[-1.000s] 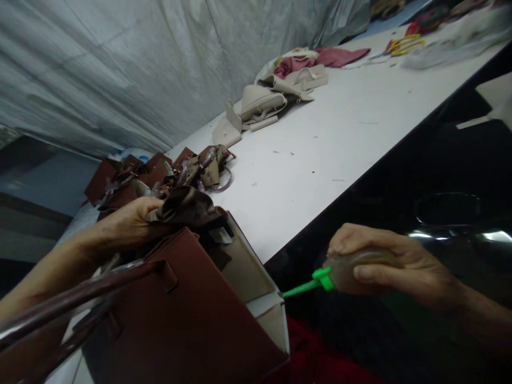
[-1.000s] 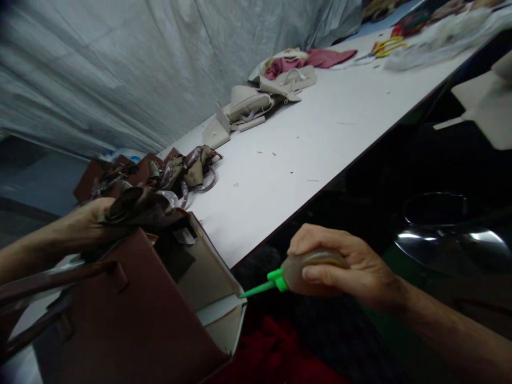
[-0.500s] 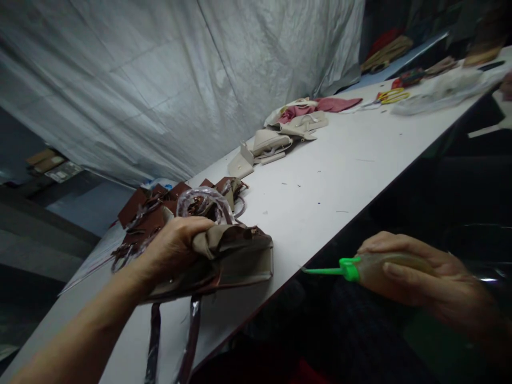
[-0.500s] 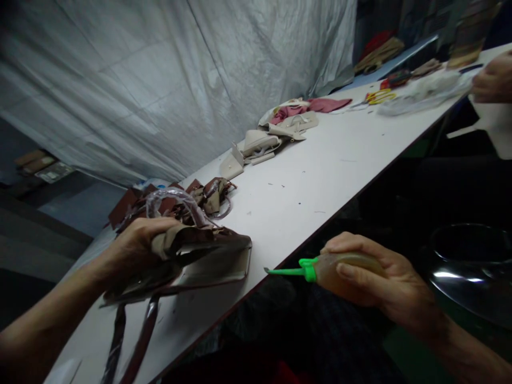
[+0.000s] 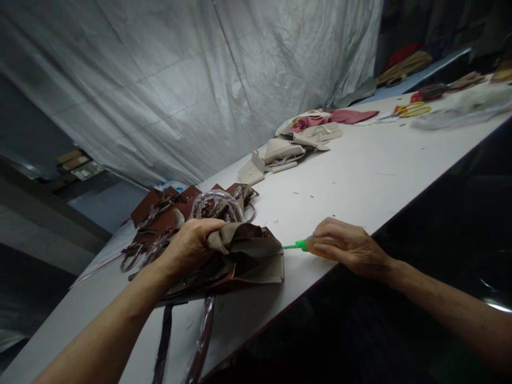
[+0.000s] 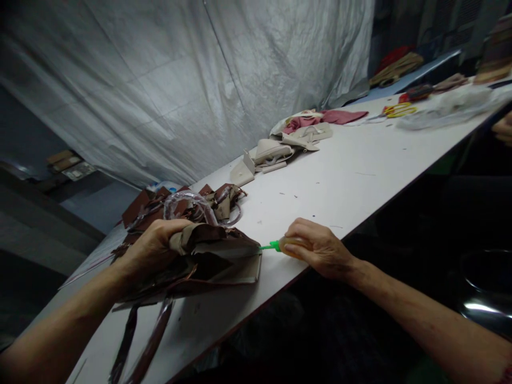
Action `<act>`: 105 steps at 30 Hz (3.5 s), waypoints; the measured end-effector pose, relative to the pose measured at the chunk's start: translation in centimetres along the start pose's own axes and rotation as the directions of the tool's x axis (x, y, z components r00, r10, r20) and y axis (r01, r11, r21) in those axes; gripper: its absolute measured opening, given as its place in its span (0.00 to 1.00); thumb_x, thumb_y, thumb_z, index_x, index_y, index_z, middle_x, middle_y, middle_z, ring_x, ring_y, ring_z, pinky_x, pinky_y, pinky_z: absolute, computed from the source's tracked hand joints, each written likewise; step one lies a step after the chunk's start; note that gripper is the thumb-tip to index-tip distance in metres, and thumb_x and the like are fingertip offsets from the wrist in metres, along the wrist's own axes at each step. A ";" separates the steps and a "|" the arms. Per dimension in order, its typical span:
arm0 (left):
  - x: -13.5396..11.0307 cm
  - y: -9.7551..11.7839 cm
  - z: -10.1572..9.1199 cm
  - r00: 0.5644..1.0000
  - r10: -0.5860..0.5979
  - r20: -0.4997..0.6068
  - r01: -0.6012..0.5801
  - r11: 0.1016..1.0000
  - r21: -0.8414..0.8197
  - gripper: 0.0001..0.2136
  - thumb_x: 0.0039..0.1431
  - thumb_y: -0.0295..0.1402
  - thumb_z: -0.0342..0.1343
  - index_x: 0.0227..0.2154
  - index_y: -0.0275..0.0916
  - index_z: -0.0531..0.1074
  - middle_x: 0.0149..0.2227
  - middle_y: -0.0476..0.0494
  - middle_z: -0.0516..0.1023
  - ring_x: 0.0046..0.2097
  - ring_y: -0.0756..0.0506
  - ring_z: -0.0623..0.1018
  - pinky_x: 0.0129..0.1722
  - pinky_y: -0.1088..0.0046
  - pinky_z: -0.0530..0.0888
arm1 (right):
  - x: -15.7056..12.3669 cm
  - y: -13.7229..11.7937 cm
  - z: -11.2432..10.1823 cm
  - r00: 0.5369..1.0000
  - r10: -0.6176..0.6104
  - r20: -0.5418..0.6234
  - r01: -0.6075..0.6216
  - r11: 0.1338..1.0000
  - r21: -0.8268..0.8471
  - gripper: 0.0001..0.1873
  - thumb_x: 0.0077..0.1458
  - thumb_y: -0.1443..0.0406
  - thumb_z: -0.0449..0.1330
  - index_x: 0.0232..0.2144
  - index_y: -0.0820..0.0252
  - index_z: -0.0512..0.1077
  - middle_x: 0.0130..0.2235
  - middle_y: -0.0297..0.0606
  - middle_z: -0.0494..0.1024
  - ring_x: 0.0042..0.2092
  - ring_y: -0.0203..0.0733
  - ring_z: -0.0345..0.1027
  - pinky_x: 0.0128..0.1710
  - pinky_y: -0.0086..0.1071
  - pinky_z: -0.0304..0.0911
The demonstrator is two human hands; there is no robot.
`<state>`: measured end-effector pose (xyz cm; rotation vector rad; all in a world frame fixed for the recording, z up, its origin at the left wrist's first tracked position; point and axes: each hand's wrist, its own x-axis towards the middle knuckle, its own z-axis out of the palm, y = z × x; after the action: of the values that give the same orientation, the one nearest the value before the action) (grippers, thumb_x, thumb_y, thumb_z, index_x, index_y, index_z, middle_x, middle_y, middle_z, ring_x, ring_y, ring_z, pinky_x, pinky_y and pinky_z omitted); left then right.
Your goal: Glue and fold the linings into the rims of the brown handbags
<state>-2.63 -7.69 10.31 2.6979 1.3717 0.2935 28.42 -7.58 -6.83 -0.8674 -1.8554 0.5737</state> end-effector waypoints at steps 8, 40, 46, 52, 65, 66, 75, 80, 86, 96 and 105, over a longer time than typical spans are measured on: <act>1.0 -0.3 0.3 0.999 0.018 -0.051 -0.017 0.999 0.033 0.06 0.48 0.24 0.53 0.24 0.35 0.75 0.23 0.52 0.72 0.27 0.52 0.69 0.27 0.82 0.62 | 1.7 1.6 0.6 0.986 -0.067 0.154 0.085 0.990 -0.111 0.07 0.59 0.61 0.57 0.33 0.58 0.72 0.33 0.38 0.72 0.35 0.40 0.67 0.36 0.34 0.62; 1.3 -1.2 0.4 0.996 0.067 0.061 -0.067 0.998 -0.003 0.08 0.48 0.24 0.54 0.28 0.36 0.78 0.25 0.49 0.74 0.29 0.50 0.72 0.29 0.80 0.64 | 4.5 -0.3 0.5 0.957 -0.101 0.272 0.185 0.935 -0.303 0.08 0.60 0.61 0.54 0.32 0.57 0.71 0.33 0.38 0.71 0.34 0.41 0.65 0.34 0.34 0.60; 1.4 -1.3 0.3 0.998 0.040 0.049 -0.042 0.999 0.030 0.08 0.49 0.25 0.55 0.30 0.36 0.78 0.25 0.49 0.75 0.29 0.50 0.72 0.29 0.80 0.64 | 5.0 -1.0 0.6 0.925 -0.181 0.334 0.284 0.913 -0.292 0.09 0.61 0.62 0.53 0.32 0.57 0.71 0.32 0.39 0.71 0.35 0.41 0.64 0.34 0.34 0.59; 1.5 -1.3 0.4 0.994 0.070 0.089 -0.072 0.997 0.022 0.09 0.50 0.25 0.54 0.31 0.36 0.78 0.26 0.48 0.75 0.30 0.50 0.73 0.30 0.79 0.64 | 5.0 -0.9 0.9 0.930 -0.171 0.325 0.273 0.914 -0.300 0.09 0.61 0.62 0.53 0.30 0.58 0.70 0.32 0.39 0.70 0.34 0.41 0.64 0.33 0.34 0.58; 1.0 -1.6 0.3 0.994 0.043 0.097 -0.042 0.999 -0.015 0.09 0.49 0.24 0.54 0.31 0.36 0.78 0.26 0.49 0.75 0.30 0.51 0.72 0.30 0.80 0.64 | 2.7 0.2 0.9 0.961 0.062 0.268 -0.057 0.998 -0.027 0.10 0.57 0.57 0.57 0.31 0.57 0.69 0.32 0.36 0.73 0.34 0.42 0.67 0.34 0.34 0.61; 1.0 -1.7 0.3 0.994 0.046 0.098 -0.044 0.999 -0.017 0.09 0.49 0.24 0.54 0.32 0.36 0.78 0.26 0.49 0.75 0.30 0.51 0.72 0.30 0.80 0.64 | 2.6 0.2 0.9 0.964 0.068 0.258 -0.064 0.998 -0.021 0.10 0.58 0.57 0.57 0.31 0.57 0.69 0.32 0.36 0.73 0.34 0.42 0.67 0.35 0.35 0.62; 0.5 -1.5 0.2 0.994 0.052 0.095 -0.042 0.994 -0.100 0.09 0.49 0.24 0.53 0.31 0.35 0.77 0.27 0.50 0.76 0.31 0.51 0.73 0.31 0.80 0.66 | 2.0 0.0 0.8 0.953 0.107 0.284 -0.127 0.991 0.051 0.10 0.57 0.57 0.58 0.32 0.58 0.70 0.32 0.35 0.72 0.35 0.41 0.67 0.36 0.35 0.62; 0.0 -1.3 0.2 0.994 0.066 0.091 -0.052 0.987 -0.155 0.09 0.49 0.23 0.52 0.29 0.34 0.76 0.24 0.53 0.73 0.28 0.53 0.70 0.30 0.82 0.64 | 1.6 -0.3 1.1 0.960 0.164 0.227 -0.185 0.980 0.073 0.09 0.56 0.58 0.58 0.31 0.58 0.70 0.33 0.36 0.73 0.35 0.41 0.68 0.36 0.35 0.62; -0.5 -1.1 0.6 0.993 0.078 0.086 -0.070 0.994 -0.088 0.06 0.49 0.24 0.52 0.25 0.34 0.74 0.22 0.54 0.69 0.26 0.54 0.67 0.28 0.83 0.62 | 1.9 -0.7 1.3 0.976 0.128 0.174 -0.133 0.991 0.018 0.09 0.56 0.59 0.58 0.31 0.59 0.71 0.32 0.37 0.73 0.35 0.41 0.67 0.36 0.34 0.62; -2.8 -0.2 2.0 0.988 0.088 0.126 -0.082 0.995 -0.057 0.06 0.50 0.27 0.55 0.31 0.37 0.76 0.30 0.48 0.77 0.32 0.49 0.74 0.31 0.79 0.66 | 1.6 -0.8 1.6 0.973 0.181 0.145 -0.184 0.983 0.013 0.09 0.56 0.58 0.57 0.32 0.58 0.71 0.33 0.38 0.74 0.36 0.42 0.68 0.38 0.36 0.62; -5.5 -0.2 4.7 0.991 0.105 0.087 -0.086 0.975 -0.203 0.10 0.52 0.24 0.55 0.37 0.38 0.77 0.39 0.43 0.80 0.43 0.45 0.77 0.42 0.74 0.71 | 0.7 -3.1 1.5 0.964 0.191 0.186 -0.205 0.977 0.055 0.09 0.56 0.59 0.57 0.30 0.59 0.70 0.31 0.36 0.73 0.34 0.41 0.67 0.35 0.34 0.62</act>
<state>-4.96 -12.02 4.98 2.5800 1.1239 0.2869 25.91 -9.00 -4.89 -0.9863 -1.9070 0.8647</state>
